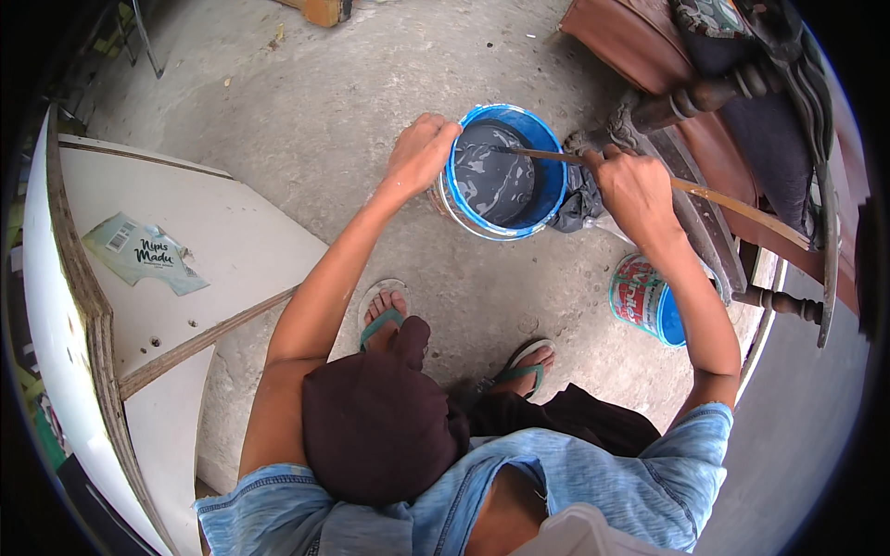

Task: The person stirs a dark liquid in a blue bucket using a wooden stick, then dips a cloth into the bucket and wrings it out. They continue stirring the mixture and briefly dip their hand into a second bucket before resuming stirring.

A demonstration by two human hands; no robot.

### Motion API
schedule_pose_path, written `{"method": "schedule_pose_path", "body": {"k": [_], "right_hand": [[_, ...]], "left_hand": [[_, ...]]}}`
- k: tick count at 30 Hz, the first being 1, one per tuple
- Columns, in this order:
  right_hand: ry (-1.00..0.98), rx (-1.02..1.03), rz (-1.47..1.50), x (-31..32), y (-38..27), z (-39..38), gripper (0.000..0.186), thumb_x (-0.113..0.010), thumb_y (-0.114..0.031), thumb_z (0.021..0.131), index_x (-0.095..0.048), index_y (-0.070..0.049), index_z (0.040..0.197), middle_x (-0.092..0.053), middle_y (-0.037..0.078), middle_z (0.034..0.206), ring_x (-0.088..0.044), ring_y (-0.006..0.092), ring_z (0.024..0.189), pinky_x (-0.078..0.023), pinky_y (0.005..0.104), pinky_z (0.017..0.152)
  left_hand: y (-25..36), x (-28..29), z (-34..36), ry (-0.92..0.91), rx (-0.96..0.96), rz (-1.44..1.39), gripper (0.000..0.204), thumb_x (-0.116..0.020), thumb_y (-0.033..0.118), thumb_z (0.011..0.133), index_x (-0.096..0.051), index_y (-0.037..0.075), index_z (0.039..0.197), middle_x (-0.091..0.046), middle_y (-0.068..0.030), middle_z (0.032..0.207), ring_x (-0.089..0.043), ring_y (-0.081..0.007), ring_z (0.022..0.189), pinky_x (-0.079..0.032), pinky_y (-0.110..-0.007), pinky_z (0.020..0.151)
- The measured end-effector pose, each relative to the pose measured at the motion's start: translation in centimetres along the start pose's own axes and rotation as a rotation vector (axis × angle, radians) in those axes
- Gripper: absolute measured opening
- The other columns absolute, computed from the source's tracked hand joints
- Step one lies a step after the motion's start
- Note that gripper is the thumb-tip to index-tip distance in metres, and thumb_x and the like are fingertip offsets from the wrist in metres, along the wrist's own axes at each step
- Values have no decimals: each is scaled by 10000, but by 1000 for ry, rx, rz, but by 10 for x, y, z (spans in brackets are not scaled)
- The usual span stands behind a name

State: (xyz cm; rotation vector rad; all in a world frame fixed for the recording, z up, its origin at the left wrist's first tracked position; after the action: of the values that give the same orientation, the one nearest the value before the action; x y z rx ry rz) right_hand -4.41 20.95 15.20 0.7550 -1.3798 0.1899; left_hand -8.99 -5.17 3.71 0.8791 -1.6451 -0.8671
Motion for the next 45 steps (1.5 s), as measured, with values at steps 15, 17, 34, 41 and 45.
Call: {"method": "schedule_pose_path", "body": {"k": [15,17,34,41,45], "right_hand": [[-22,3,58,8,15,-21,42,-646,-58,741,-687,-61,731,-649,126,713,-696,297,669,-535,405,577],[10,-2,68,7,16,-19,42,-645,-59,739,-684,-59,725,-651,131,715,-696,299,664,-537,400,577],[-111,141,69,25,-20,-27,247,-627,-109,813,-725,-107,1040,-618,53,764,-679,231,756,-549,357,618],[101,10,87,0,-11,0,212,-632,-98,801,-724,-108,992,-622,66,757,-687,244,743,-547,372,601],[85,-39,12,-1,-4,-3,86,-639,-73,769,-698,-57,829,-651,128,757,-699,272,720,-552,373,595]], "left_hand": [[0,-2,0,25,-30,13,549,-470,447,912,-703,-25,1066,-626,-222,1167,-594,-378,1110,-438,-456,953],[0,-1,-1,24,-26,18,553,-468,448,914,-701,-28,1071,-625,-223,1172,-595,-380,1110,-439,-456,954],[-6,-3,1,23,3,8,557,-455,460,926,-694,-13,1100,-616,-233,1195,-584,-393,1133,-432,-461,969],[-6,-3,3,2,9,14,571,-450,470,923,-690,-13,1111,-612,-231,1207,-579,-396,1152,-432,-459,980],[-4,-3,1,8,5,34,579,-444,472,926,-689,-16,1116,-612,-231,1215,-580,-395,1152,-431,-453,992]]}}
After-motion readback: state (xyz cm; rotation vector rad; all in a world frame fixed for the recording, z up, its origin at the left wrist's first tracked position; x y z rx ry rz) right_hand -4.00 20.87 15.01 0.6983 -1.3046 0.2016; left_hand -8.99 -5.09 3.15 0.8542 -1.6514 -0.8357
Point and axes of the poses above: each hand's wrist, its own z-axis towards the middle knuckle, its own x-axis out of the back of the hand, y = z × x, the point moved 2 cm from there along z, towards the middle knuckle
